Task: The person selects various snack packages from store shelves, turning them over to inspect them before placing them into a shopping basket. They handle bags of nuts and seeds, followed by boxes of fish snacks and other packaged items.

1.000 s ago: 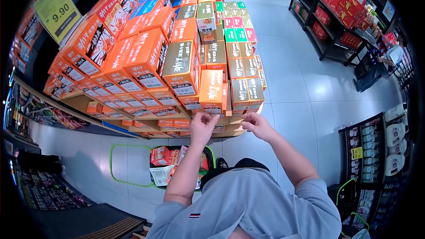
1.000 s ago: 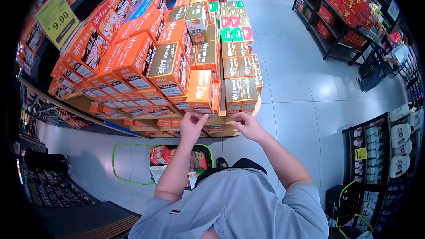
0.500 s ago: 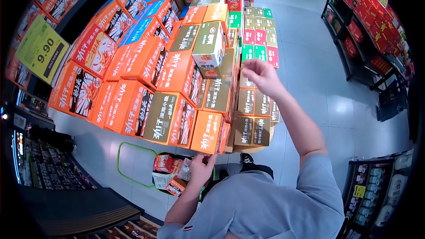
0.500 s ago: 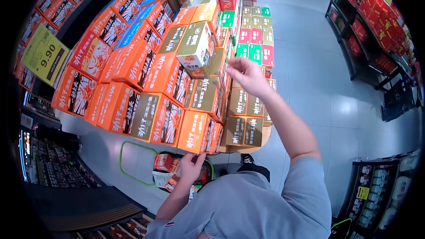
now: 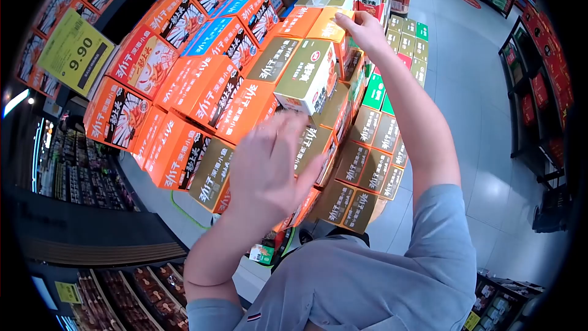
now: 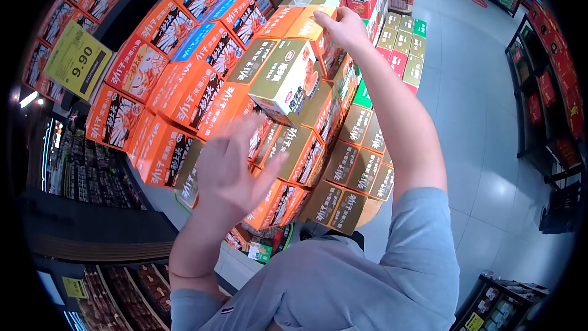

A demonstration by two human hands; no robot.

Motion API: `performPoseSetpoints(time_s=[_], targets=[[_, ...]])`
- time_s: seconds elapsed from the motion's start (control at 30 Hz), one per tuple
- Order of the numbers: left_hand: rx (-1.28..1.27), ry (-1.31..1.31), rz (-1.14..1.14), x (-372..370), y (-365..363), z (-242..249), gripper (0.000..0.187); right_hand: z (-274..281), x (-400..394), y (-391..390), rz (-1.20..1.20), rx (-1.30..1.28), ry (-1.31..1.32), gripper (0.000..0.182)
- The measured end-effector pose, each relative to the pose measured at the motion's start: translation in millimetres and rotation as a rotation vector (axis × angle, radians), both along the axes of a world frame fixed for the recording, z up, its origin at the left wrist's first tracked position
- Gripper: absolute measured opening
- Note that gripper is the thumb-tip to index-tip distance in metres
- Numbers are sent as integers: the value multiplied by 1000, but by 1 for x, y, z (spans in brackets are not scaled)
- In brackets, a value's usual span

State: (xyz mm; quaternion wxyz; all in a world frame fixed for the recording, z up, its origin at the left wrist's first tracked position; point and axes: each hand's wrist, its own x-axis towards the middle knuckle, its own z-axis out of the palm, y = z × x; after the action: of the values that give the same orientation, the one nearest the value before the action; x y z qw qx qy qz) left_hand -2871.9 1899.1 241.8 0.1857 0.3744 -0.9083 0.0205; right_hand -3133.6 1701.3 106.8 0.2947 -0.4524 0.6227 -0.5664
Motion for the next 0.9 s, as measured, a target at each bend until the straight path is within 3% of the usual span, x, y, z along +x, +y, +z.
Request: performPoseSetpoints(time_s=[0.13,0.23,0.37,0.47,0.5,0.57,0.63,0.67,0.7,0.73,0.77,0.83,0.9], targets=[[-149,-56,193,-29,-54,-26,64,-10,-4,2,-100,-86,-57,61],[-140,-154,259,-31,-70,-48,65,-17,-5,11,-150,-170,-108,56],[-203,-189,214,-35,-61,-51,62,-20,-11,20,-197,-249,-189,51],[-197,-198,174,-34,-57,-51,58,-14,-16,26,-104,-227,-185,55],[-118,-139,171,-34,-57,-49,55,-14,-20,25,-99,-230,-184,55],[-41,-75,172,-31,-59,-46,52,-14,-31,18,195,-206,-380,53],[-34,207,128,-30,-66,-38,45,-16,-39,11,272,-146,-404,50],[123,318,187,-30,-63,-32,41,-14,-41,10,352,-96,-468,52],[125,322,187,-31,-58,-24,41,-13,-42,10,430,-43,-532,54],[264,484,215,-29,-53,-17,42,-11,-41,11,447,-41,-508,66],[406,645,242,-25,-48,-14,43,-11,-40,11,446,-34,-504,66],[422,692,214,-9,-36,-11,45,-13,-39,12,565,-103,-261,68],[477,965,34,3,-14,1,48,-3,-40,21,581,-47,-179,77]])
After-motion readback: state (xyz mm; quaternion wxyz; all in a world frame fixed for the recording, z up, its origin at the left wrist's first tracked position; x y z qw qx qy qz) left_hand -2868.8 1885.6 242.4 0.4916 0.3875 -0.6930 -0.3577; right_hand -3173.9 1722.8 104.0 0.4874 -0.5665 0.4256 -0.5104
